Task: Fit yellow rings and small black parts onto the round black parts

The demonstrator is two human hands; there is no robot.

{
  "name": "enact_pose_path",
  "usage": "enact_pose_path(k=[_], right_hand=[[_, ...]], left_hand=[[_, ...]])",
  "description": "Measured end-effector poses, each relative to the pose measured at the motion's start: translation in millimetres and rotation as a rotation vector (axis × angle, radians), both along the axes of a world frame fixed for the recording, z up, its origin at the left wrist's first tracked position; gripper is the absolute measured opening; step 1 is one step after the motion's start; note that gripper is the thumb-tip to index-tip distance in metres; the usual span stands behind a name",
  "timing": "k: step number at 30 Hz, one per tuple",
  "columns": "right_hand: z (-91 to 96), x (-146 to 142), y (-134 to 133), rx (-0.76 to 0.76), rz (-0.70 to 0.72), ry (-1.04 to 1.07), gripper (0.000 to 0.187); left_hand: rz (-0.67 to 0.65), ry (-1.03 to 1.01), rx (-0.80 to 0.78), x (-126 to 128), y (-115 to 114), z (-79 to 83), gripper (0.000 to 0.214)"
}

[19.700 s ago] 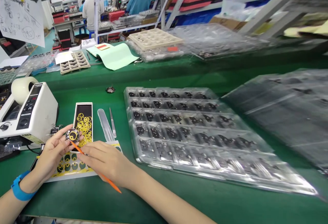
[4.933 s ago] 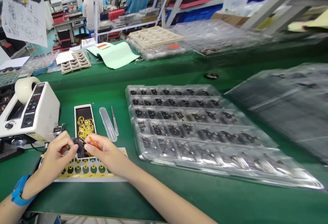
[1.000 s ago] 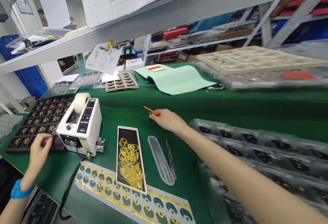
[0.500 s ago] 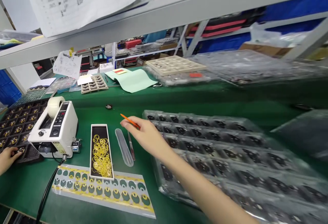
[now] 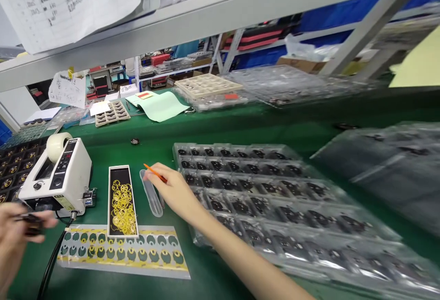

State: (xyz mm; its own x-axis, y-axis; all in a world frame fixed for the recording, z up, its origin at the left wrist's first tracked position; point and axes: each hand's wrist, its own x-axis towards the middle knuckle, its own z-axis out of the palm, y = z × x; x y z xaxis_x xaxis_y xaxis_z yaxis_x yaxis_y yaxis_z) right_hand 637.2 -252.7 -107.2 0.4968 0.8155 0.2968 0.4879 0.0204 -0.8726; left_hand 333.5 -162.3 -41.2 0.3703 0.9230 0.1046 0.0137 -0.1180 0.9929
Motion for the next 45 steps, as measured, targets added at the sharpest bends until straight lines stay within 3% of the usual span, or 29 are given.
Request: enact_pose_path(k=[3,4,7,10,13,17,22,27,30,35,40,45], right_hand=[[-1.5,-13,-6,0.144,-0.062,0.116,0.054],[-3.8,-17,-8,0.163,-0.082,0.142,0.056],[-13.9,-30,-17,0.130,-0.034,0.228,0.061],[-25.0,-47,-21,0.145,0.122,0.302,0.059],[-33.8,-63,-21,0.206,0.212,0.280,0.046],[-39.0,-74,-23,0.250,0.156,0.275,0.028],[-35.1,-77,-26,0.222,0.124,0.235,0.021],[-34.0,-77,-26,0.270,0.168,0.197,0.014],[-34.1,-72,-26,0.373,0.282,0.071,0.014],[-35.1,-66,-25,0.488,0.471,-0.353,0.017],[-34.3,-68,-28,0.519,0.413,-0.384,0.018],[-30.3,-71,-31,0.497,0.144,-0.285,0.022]], left_hand=[[-0.446,0.055,-0.293,55,-6,-28.4,0.053],[-0.499,0.055,-0.342,69,-2,-40.0,0.058],[-0.503,-0.015,-0.447,93,12,-70.0,0.060],[-0.447,-0.095,-0.509,96,17,-84.3,0.053],[-0.457,-0.158,-0.486,91,14,-87.0,0.043],[-0.504,-0.171,-0.401,85,9,-88.6,0.036],[-0.553,-0.171,-0.304,82,9,-92.7,0.034],[-0.591,-0.170,-0.322,80,9,-91.3,0.035],[-0.597,-0.176,-0.359,79,9,-89.4,0.035],[-0.603,-0.207,-0.389,81,11,-88.1,0.036],[-0.579,-0.166,-0.443,83,11,-90.5,0.040],[-0.624,-0.158,-0.488,85,6,-91.4,0.042]])
